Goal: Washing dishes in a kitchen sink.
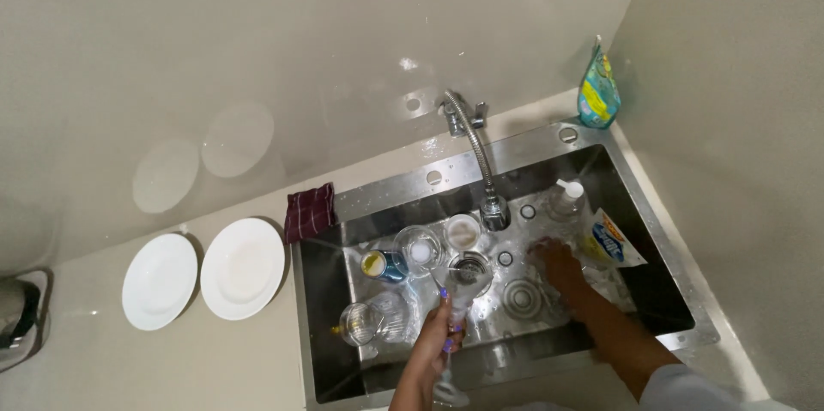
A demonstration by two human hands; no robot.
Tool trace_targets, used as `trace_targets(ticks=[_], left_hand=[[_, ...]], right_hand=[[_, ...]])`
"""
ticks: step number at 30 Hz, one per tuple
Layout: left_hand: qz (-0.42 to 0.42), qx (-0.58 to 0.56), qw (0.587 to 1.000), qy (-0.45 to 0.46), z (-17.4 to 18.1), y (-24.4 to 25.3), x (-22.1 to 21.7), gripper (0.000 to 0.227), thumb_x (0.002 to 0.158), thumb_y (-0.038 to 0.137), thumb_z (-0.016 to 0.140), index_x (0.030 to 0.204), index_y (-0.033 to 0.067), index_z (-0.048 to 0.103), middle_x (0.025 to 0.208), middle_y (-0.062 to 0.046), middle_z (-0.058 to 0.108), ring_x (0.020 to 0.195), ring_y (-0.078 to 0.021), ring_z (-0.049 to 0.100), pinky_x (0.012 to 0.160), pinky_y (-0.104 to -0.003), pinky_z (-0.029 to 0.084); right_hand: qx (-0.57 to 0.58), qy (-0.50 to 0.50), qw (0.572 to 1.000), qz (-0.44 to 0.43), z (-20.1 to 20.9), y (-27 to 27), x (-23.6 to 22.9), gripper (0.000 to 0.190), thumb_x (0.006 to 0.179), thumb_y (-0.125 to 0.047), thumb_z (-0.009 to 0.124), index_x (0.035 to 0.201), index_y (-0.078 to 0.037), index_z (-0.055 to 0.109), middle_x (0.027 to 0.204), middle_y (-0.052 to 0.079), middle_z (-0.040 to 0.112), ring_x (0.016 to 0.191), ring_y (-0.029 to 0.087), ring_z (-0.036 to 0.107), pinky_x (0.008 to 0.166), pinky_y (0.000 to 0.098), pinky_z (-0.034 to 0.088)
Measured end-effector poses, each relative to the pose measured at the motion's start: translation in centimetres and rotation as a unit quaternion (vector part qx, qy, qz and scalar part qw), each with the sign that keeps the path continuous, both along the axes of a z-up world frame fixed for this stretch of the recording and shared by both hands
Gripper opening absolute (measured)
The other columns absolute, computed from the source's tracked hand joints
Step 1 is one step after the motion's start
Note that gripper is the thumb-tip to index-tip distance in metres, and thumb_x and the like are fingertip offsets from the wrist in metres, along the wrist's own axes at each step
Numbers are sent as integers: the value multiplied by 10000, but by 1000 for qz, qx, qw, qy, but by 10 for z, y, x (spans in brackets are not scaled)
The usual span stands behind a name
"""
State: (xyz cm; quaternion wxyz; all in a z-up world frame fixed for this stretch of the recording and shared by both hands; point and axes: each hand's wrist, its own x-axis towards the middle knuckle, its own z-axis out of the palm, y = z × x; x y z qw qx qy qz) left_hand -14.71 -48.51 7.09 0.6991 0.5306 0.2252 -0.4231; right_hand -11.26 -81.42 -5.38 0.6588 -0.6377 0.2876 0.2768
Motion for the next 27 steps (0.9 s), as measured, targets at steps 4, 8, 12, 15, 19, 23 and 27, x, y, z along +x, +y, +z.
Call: trace_targets(ticks=[4,8,12,15,19,23,27], left_hand=[[34,10,999,12,7,4,-10,446,1019,527,522,1082,90,581,668,10,542,481,-74,396,410,-237,282],[-21,48,987,-152,-13,1,-12,296,976,322,662,1165,98,619,778,11,594,609,-74,484,532,-238,367],[-64,48,933,-351,-5,-14,-12,368,863,96,814,1185,26,649,1032,-27,765,925,-109,704,844,-277,570],[-98,79,925,-358,43,-25,-10,427,768,52,870,1138,31,657,1016,-48,784,935,-128,730,858,-295,586],[-114,69,914,-383,39,-25,-13,436,752,62,893,1124,28,669,1015,-53,789,938,-122,738,860,-296,594],[-82,52,918,-385,18,-14,-6,378,764,84,887,1082,11,697,976,-82,798,890,-141,752,806,-325,612],[-97,102,907,-396,30,0,0,365,742,105,890,1065,27,739,961,-61,797,875,-140,755,789,-313,613]], right_hand=[[-71,-6,997,15,-10,-11,-13,525,963,-226,615,1458,-145,462,1255,121,680,978,283,729,750,422,604],[-60,-56,997,10,26,-2,-14,564,964,-227,592,1498,-145,433,1218,103,689,931,220,725,710,396,597],[-9,-173,984,41,112,39,-20,506,975,-223,504,1466,-97,504,973,160,728,685,210,663,574,390,536],[-106,-261,951,127,154,60,-10,435,972,-199,520,1392,-94,568,838,165,734,595,230,652,578,383,543],[-261,-298,889,231,221,99,-11,385,992,-197,529,1366,-120,573,918,114,729,687,199,706,688,359,588],[-146,-370,872,286,258,118,-36,428,961,-52,504,1385,-106,519,1210,119,642,1019,208,666,897,383,579],[-93,-481,780,389,280,108,-42,439,865,84,577,1237,-141,641,1367,82,624,1350,247,536,1122,487,374]])
